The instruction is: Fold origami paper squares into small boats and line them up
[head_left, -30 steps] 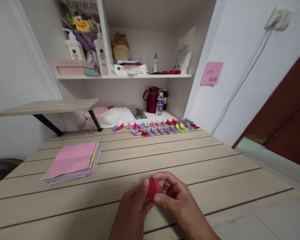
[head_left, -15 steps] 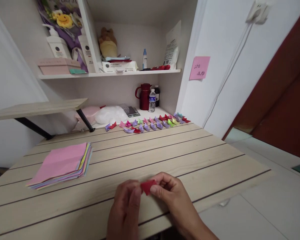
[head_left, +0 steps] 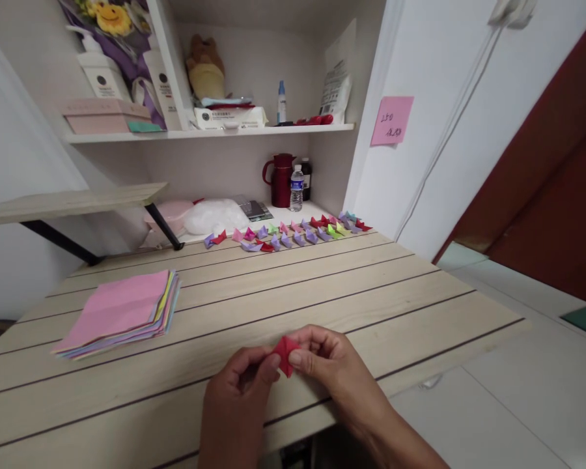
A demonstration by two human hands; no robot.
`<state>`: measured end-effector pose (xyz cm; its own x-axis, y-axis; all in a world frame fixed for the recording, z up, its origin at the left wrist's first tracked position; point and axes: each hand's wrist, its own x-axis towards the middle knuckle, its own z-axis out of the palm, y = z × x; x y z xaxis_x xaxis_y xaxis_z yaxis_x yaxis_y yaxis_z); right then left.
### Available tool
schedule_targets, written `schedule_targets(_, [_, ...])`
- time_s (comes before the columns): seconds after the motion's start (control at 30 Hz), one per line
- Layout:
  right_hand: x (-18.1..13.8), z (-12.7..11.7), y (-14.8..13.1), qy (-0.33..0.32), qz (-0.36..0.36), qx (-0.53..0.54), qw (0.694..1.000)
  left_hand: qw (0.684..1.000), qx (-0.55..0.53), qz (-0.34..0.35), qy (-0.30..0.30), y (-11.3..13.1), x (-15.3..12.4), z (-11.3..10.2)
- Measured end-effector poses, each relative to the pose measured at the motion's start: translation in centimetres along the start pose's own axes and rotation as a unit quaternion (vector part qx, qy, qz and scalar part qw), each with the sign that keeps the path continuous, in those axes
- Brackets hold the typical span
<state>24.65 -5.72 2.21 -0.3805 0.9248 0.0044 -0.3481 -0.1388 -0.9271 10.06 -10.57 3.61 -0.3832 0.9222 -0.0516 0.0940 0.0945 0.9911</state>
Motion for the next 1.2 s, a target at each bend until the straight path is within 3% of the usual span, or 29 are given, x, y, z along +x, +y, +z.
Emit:
schedule_targets(0.13, [0.1, -0.2, 0.5, -0.006, -0.010, -0.071, 0.997, 0.998, -0.029, -0.043, 0.029, -0.2, 0.0, 0.7])
schedule_targets(0.27, [0.2, 0.2, 0.7, 0.026, -0.096, -0.155, 0.983, 0.997, -0.026, -0.046, 0.050, -0.2, -0.2, 0.6])
schedule_targets(0.37, [0.3, 0.4, 0.6, 0.014, -0.130, -0.187, 0.974, 0.997, 0.007, -0.033, 0.067, -0.5, -0.3, 0.2])
schedule_targets(0.6, [0.7, 0.1, 0.1, -0.071, -0.044, -0.097, 0.992, 0.998, -0.037, -0.048, -0.015, -1.0, 0.3, -0.1])
schedule_targets(0.83, [0.9, 0.5, 0.6, -0.017, -0.114, -0.223, 0.968, 0.998, 0.054, 0.004, 0.040, -2.0, 0.4, -0.2])
schedule_targets(1.03, [1.1, 0.5, 0.7, -0.023, -0.077, -0.195, 0.977, 0.999, 0.046, 0.009, 0.020, -2.1, 0.7, -0.8])
schedule_targets(1.13, [2.5, 0.5, 0.2, -0.040, -0.054, -0.195, 0.978, 0.998, 0.059, 0.031, 0.014, -1.2, 1.7, -1.1])
schedule_targets(1.2, [3.9, 0.6, -0.4, -0.056, -0.024, -0.163, 0.985, 0.999, 0.040, 0.005, -0.017, -0.9, 3.1, -1.4])
